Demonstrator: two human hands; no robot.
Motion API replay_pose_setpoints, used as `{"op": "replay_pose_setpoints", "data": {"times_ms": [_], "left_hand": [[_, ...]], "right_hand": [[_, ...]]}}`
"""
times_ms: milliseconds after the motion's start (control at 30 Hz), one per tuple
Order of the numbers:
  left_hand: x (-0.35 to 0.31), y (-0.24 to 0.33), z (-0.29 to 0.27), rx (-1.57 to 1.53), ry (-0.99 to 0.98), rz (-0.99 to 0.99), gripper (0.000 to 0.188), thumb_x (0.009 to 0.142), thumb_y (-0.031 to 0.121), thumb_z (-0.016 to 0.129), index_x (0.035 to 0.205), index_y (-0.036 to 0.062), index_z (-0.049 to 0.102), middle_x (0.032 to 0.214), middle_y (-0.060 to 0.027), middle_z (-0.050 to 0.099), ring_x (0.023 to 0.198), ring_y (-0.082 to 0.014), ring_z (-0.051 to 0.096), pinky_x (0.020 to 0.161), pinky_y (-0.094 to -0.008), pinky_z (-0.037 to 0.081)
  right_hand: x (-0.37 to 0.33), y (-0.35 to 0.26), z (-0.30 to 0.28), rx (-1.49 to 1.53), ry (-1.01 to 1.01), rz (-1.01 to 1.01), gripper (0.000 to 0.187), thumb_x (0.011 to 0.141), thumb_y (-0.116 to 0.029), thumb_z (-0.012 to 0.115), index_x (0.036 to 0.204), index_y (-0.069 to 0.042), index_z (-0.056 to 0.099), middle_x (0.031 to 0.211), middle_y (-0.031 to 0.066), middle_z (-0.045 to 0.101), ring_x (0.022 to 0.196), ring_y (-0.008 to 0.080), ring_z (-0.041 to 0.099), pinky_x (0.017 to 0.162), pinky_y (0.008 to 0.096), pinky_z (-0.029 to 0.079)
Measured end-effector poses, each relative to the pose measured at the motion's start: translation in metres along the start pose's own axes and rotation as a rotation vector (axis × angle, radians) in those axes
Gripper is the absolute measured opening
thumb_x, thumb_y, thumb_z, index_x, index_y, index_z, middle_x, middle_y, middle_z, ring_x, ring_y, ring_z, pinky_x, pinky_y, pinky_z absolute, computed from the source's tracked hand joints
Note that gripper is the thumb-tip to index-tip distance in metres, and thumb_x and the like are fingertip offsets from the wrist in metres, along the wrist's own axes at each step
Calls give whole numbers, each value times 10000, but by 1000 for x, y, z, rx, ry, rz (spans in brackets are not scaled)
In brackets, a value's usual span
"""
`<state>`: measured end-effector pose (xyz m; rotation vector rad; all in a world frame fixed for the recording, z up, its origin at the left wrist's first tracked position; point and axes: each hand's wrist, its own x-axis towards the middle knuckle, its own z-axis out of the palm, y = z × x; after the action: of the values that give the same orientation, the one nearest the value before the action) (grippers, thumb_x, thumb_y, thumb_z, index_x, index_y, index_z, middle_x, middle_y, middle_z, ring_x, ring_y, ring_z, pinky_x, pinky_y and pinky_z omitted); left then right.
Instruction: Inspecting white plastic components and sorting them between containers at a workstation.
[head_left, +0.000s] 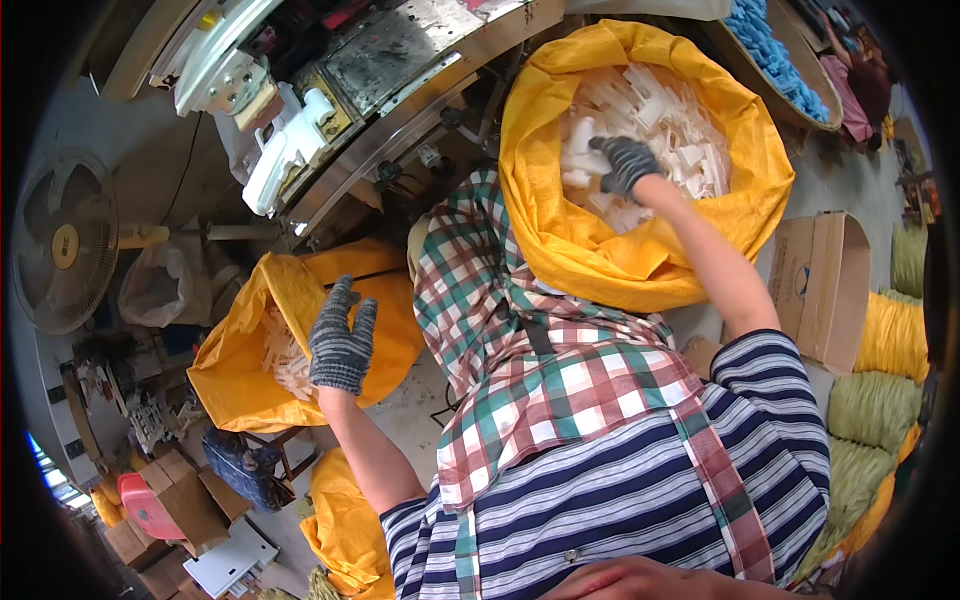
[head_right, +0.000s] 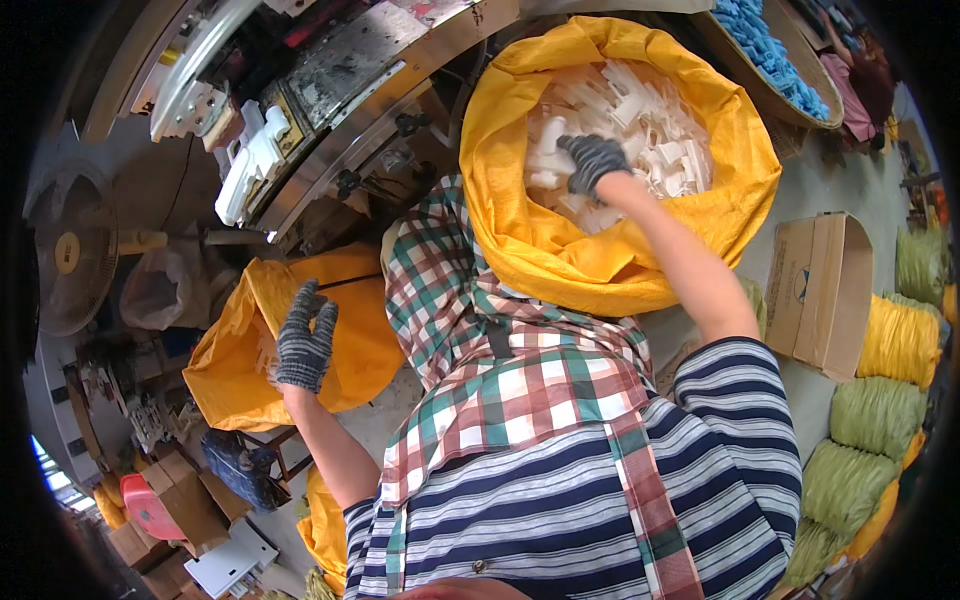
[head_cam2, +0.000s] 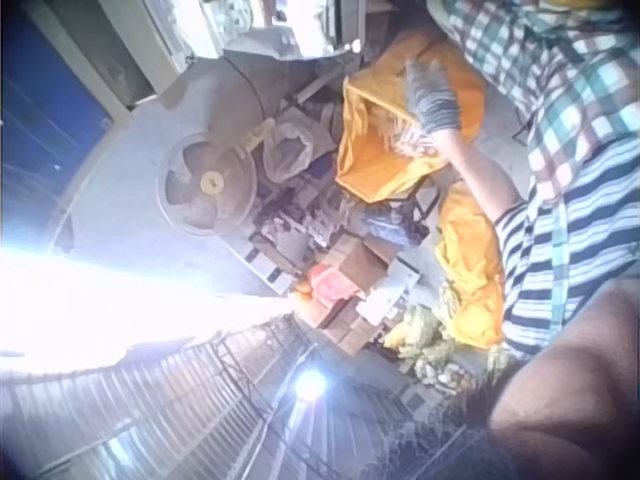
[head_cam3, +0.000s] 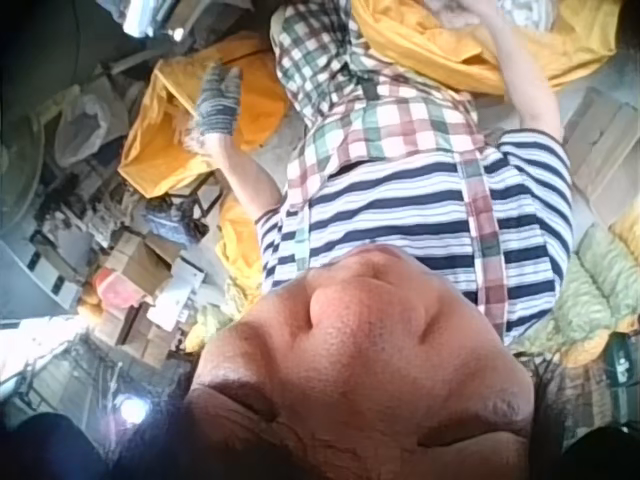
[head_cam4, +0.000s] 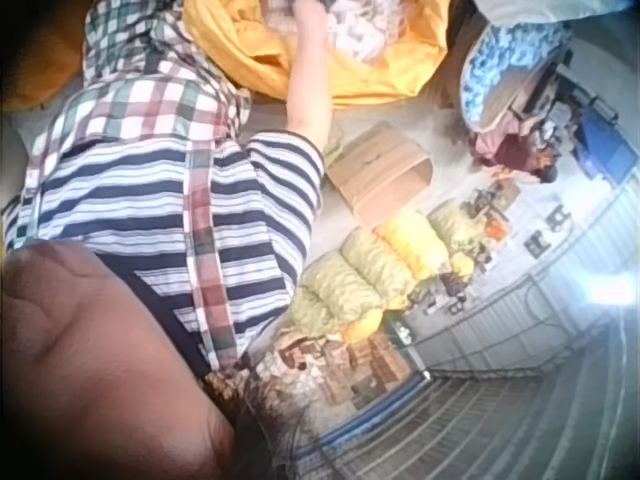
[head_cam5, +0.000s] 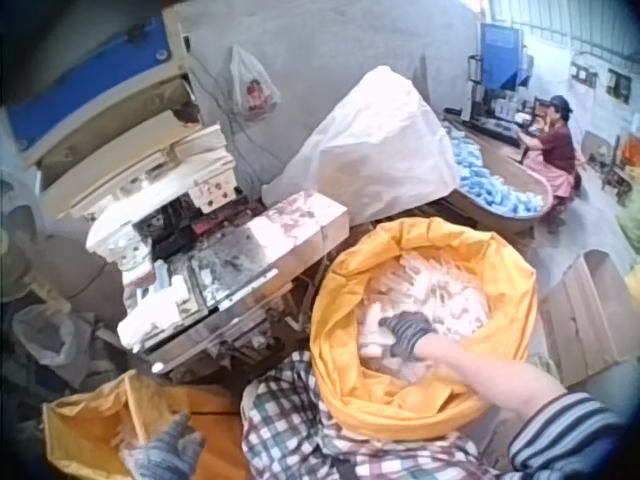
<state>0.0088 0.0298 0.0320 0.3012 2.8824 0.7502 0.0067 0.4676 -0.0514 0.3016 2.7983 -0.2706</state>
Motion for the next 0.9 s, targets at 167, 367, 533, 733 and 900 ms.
{"op": "replay_pose_setpoints", "data": {"times_ms": [167,367,533,733,900], "left_hand": [[10,46,18,48,146,406,544,735,148,679,1232,56,478,1162,-160,542,1084,-302,508,935,-374,388],[39,92,32,-27,13,773,417,646,179,628,1038,45,578,1012,-149,576,990,-325,516,927,-417,362],[27,68,16,203,269,355,331,645,176,676,933,33,599,871,-168,593,839,-316,561,747,-395,434],[24,80,8,305,634,602,393,649,155,667,1006,23,570,951,-184,570,903,-363,541,801,-427,423],[89,59,-33,464,891,524,631,731,268,675,1266,52,419,1147,-188,512,1129,-371,439,975,-438,323]], "right_hand": [[-43,12,-91,271,-5,-431,540,607,-183,721,1125,-113,585,1087,111,597,1034,292,544,898,362,428],[-83,-112,-89,290,393,-1116,407,670,-124,662,1074,-124,611,1135,64,569,1119,265,470,985,375,334],[-86,-136,-113,514,308,-880,432,726,-99,600,1147,-32,531,1147,172,530,1090,316,493,943,396,374],[-85,-168,-76,458,539,-869,284,715,-186,603,959,-43,580,946,166,563,892,306,553,800,397,420],[-68,-137,-91,738,627,-867,298,610,-125,679,878,-38,582,858,142,588,798,327,572,731,385,460]]}}
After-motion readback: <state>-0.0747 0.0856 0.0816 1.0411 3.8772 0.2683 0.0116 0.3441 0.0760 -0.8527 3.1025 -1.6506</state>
